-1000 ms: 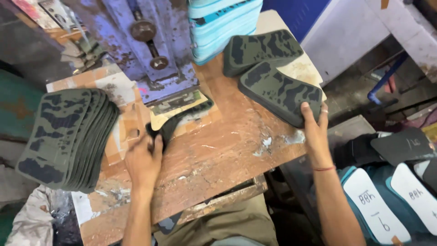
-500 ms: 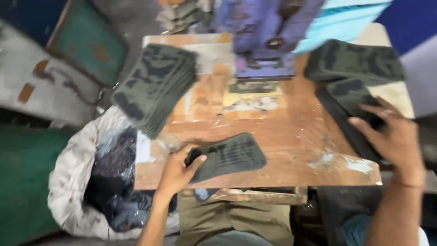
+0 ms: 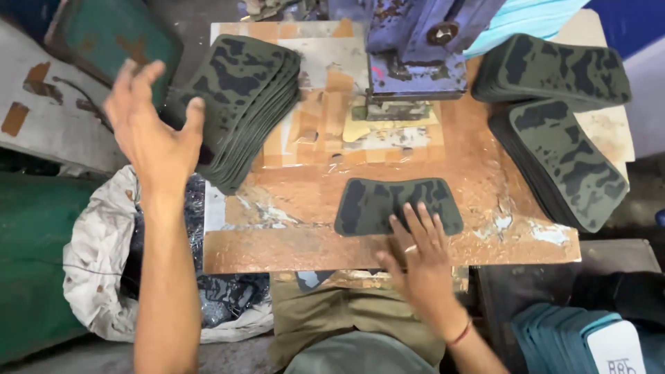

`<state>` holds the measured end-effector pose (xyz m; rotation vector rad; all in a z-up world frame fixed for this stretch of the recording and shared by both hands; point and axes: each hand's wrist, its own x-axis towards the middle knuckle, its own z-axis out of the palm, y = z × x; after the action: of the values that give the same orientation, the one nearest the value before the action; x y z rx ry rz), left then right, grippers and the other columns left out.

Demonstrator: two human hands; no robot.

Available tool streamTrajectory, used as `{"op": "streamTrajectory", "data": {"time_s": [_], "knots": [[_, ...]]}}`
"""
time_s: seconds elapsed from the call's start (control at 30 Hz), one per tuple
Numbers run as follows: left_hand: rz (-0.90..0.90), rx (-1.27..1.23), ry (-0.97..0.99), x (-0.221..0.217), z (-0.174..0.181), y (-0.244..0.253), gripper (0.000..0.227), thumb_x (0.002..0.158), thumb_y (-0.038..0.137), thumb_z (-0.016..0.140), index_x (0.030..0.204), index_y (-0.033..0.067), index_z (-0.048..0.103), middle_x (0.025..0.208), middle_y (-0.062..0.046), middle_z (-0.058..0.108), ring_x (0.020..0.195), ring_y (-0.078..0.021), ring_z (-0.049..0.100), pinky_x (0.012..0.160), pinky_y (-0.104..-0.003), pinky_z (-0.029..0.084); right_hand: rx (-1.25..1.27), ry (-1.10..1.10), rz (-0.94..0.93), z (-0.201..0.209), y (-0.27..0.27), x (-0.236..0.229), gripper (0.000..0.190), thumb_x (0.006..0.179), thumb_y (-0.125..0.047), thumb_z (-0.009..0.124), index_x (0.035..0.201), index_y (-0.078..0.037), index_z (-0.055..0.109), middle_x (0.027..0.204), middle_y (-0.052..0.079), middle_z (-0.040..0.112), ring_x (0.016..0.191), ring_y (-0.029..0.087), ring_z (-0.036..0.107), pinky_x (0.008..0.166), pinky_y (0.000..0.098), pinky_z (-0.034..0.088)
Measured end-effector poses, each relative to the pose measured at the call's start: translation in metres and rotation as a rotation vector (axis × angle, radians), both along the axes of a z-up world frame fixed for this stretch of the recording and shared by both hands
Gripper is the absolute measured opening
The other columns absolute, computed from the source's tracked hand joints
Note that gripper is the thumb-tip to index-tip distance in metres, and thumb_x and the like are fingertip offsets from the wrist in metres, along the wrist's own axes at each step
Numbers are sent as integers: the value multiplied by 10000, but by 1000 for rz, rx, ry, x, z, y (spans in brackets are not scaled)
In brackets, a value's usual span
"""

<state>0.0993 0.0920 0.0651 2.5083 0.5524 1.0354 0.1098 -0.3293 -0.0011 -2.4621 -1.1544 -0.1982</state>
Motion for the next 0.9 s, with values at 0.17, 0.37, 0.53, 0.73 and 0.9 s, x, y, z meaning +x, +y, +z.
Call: {"op": "streamTrajectory", "data": {"time_s": [0.17,0.37,0.53,0.73,0.9], "knots": [[-14,407,261,36,5,5,1053,740,607,966,1463,-9,511,1375,-323,553,1244,-468,553,1029,-516,395,-42,-52,33,-1,46,15,787,970,-557,524,1562,-52,403,1640,279,252,1527,481,173,1212,656,122],[-179,66,417,47,-9,-6,1074,672,435,905,1564,67,434,1355,-234,603,1173,-457,606,970,-540,485,-120,-69,64,-10,86,102,788,997,-619,522,1564,-79,436,1627,281,290,1534,490,202,1223,695,119],[-215,89,353,42,-11,2,1203,598,462,938,1588,77,372,1276,-244,618,1091,-485,611,875,-558,487,-79,-135,102,-13,95,100,775,936,-632,584,1531,-141,508,1571,282,362,1487,495,268,1178,707,159],[-189,34,498,46,-13,3,1118,650,495,892,1620,255,391,1273,-221,610,1126,-456,625,930,-531,502,-108,-52,48,-4,104,93,756,906,-643,606,1487,-165,539,1518,266,386,1463,526,271,1149,736,159],[-144,163,472,51,-17,6,1145,632,538,897,1622,285,381,1335,-266,565,1162,-471,586,880,-579,474,-45,-76,125,-2,88,93,703,959,-544,593,1499,-98,536,1561,247,397,1516,451,279,1201,669,180]]}}
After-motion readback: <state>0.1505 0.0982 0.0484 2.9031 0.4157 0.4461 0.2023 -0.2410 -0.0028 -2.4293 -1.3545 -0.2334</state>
